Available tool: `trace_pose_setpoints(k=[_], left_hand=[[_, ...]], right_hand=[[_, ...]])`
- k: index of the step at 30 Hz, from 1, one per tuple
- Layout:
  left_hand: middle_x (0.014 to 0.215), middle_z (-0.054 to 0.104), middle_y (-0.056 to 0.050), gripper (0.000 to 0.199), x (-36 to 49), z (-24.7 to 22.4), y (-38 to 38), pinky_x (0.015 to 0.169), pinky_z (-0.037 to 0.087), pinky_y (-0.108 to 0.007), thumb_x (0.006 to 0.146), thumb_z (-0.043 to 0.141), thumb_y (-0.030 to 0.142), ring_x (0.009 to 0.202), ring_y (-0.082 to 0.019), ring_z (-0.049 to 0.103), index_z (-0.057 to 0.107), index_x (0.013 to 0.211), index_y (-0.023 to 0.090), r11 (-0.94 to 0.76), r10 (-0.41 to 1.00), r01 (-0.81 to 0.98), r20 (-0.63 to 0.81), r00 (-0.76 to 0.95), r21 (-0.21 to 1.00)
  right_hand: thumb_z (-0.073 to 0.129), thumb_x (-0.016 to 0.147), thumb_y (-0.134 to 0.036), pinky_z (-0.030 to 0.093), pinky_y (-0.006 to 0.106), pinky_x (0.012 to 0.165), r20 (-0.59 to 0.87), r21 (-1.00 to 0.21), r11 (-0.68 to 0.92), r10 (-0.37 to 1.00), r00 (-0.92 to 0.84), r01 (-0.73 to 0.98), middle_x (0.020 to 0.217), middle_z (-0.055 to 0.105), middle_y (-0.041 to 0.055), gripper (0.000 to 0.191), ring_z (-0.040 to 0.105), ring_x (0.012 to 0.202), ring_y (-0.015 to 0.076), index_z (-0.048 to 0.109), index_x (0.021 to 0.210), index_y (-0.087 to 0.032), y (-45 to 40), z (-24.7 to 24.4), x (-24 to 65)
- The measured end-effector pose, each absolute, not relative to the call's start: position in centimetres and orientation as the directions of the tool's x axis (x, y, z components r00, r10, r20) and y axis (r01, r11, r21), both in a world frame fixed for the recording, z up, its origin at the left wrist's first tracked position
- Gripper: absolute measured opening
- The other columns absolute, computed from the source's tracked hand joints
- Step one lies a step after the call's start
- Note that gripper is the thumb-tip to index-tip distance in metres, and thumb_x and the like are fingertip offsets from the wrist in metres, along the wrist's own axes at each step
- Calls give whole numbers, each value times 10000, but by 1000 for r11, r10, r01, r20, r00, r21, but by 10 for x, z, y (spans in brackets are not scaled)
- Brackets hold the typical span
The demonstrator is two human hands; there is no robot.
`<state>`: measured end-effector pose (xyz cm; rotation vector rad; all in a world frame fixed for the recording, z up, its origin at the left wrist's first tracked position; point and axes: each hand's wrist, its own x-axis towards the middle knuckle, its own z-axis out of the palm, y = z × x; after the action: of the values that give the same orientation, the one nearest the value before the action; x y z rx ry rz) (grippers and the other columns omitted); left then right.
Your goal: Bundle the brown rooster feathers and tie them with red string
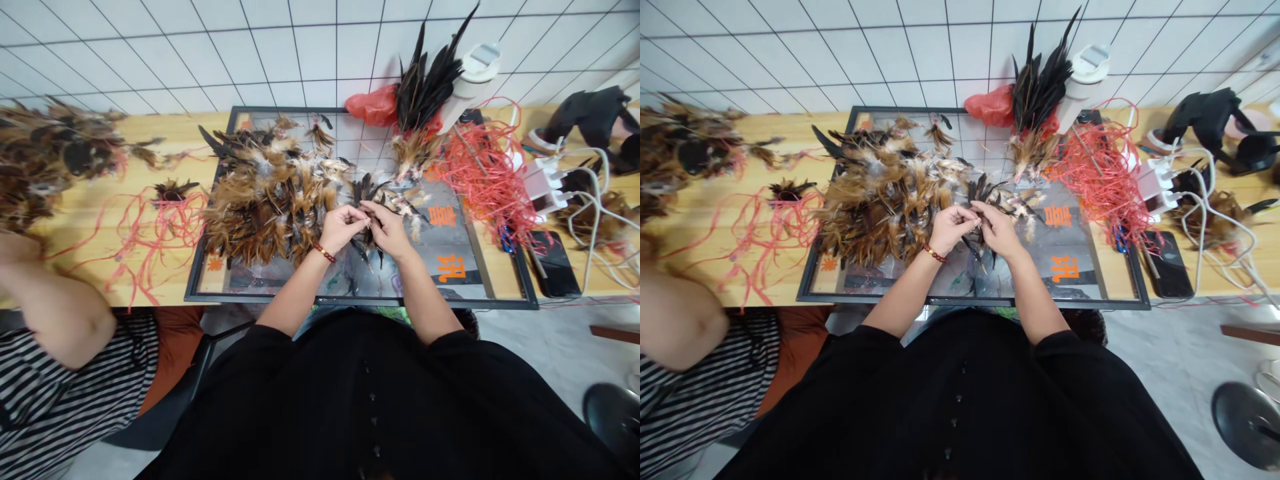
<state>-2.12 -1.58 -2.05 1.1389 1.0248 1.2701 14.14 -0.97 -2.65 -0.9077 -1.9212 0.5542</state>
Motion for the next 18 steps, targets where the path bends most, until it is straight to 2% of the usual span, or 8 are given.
trace_pose_setpoints(k=[4, 8, 13, 18], left_hand=[[761, 731, -30, 112, -21, -28, -18, 694, 515, -258, 779, 752, 248, 685, -116, 652, 689, 724, 172, -267, 960, 136, 275, -44, 954], [781, 717, -33, 128, -22, -29, -22, 719, 511, -272, 873, 635, 221, 720, -135, 643, 703, 766, 205, -428, 863, 441, 502, -60, 789], [841, 746, -68, 190, -24, -26, -24, 809, 537, -311, 939, 579, 262, 819, -172, 683, 708, 807, 217, -498, 825, 497, 565, 18, 711], [865, 755, -78, 218, -26, -27, -24, 825, 542, -313, 961, 551, 277, 844, -178, 696, 710, 825, 216, -529, 807, 517, 588, 60, 673]], right_hand=[[455, 990, -240, 609, 395, 934, 493, -706, 569, 823, -283, 423, 1100, 799, 91, 361, 757, 992, 212, 670, 1278, -211, -7, -36, 139], [459, 1018, -327, 607, 400, 937, 454, -738, 514, 858, -242, 438, 1052, 804, 82, 359, 759, 964, 218, 647, 1302, -217, -8, -36, 135], [466, 1016, -339, 605, 398, 925, 442, -765, 493, 870, -220, 414, 1033, 805, 89, 360, 760, 943, 219, 665, 1286, -207, -6, -36, 135], [522, 968, -302, 586, 409, 959, 432, -766, 515, 856, -285, 386, 1090, 804, 80, 270, 744, 1015, 227, 742, 1111, -236, -5, -32, 137]])
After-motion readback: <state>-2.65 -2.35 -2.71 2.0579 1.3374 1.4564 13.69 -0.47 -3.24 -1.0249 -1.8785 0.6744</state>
